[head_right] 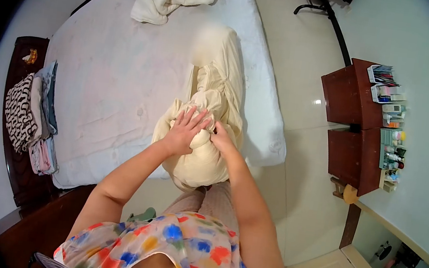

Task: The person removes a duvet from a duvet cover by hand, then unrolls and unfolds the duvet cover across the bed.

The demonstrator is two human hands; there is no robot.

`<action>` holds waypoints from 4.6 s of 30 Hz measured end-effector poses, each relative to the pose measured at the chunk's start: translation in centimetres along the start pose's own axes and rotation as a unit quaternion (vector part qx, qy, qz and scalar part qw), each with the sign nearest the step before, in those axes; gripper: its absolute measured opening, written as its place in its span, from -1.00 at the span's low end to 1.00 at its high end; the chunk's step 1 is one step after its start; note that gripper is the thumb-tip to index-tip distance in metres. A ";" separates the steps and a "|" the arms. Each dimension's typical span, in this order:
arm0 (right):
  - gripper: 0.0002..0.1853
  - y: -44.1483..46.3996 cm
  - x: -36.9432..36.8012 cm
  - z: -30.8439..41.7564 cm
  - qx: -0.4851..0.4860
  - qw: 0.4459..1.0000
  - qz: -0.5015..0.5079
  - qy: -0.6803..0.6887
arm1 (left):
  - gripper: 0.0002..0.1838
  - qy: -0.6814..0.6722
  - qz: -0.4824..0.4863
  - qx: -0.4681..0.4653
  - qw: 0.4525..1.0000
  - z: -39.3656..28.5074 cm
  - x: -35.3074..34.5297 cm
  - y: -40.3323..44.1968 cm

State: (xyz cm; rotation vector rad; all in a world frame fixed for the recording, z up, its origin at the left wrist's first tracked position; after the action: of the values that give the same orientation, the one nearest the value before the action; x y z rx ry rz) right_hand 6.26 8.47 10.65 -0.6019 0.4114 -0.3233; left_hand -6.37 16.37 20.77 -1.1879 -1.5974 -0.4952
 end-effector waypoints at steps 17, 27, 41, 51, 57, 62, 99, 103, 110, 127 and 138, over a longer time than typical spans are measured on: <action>-0.17 10.7 9.5 -4.7 0.103 0.934 -0.199 -0.277 | -0.25 -0.053 -0.089 0.145 0.984 4.9 -6.3 -1.1; -0.58 6.6 10.2 -14.8 -0.103 0.929 0.001 -0.356 | -0.35 -0.063 -0.123 0.198 0.970 6.1 -8.5 -0.5; -0.38 10.4 5.6 -4.8 -0.047 0.971 0.017 -0.235 | -0.36 -0.064 -0.143 0.219 0.963 5.3 -8.7 -0.6; -0.48 2.4 11.6 -11.1 -0.044 0.960 0.056 -0.270 | -0.46 -0.068 -0.172 0.220 0.958 7.3 -8.7 -1.1; -0.42 -2.8 13.0 -19.0 -0.192 0.955 0.122 -0.192 | -0.54 -0.040 -0.169 0.207 0.963 10.3 -8.5 -0.4; -0.43 -6.5 9.5 -19.7 -0.222 0.960 0.155 -0.066 | -0.56 -0.003 -0.150 0.211 0.966 13.0 -9.6 1.1; -0.85 -16.2 -8.0 -14.8 -0.125 0.962 -0.046 0.240 | -0.47 -0.027 -0.183 0.205 0.961 0.7 -2.1 4.5; -0.81 -15.9 -6.3 -7.3 -0.009 0.968 -0.026 0.251 | -0.44 -0.045 -0.161 0.169 0.971 -0.6 -1.0 4.2; -0.66 -13.2 -0.4 -2.3 0.103 0.984 -0.144 0.000 | -0.34 -0.143 -0.083 0.095 0.982 -1.6 1.0 2.6; 0.16 -14.9 -1.9 1.8 0.369 0.679 -0.293 -0.563 | -0.39 -0.230 -0.154 0.112 0.954 -3.9 -2.9 -2.1; -0.02 -8.4 -4.7 4.4 0.116 0.585 -0.038 -0.801 | -0.53 -0.221 -0.025 0.104 0.969 -2.4 -3.1 -5.5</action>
State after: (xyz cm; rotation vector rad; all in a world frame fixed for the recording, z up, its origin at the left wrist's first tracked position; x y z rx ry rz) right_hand 2.72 5.92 20.33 -0.4373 -1.4344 0.1853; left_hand -10.11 10.75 20.24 -1.1501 -2.0079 -0.0878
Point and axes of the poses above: each hand's wrist, its own y-axis towards the middle knuckle, its own x-axis out of the back of the hand, z = x × y, the point moved 3 cm from there along y, towards the middle knuckle, and after that the axes turned 5 degrees about -z, right-handed, at the moved point
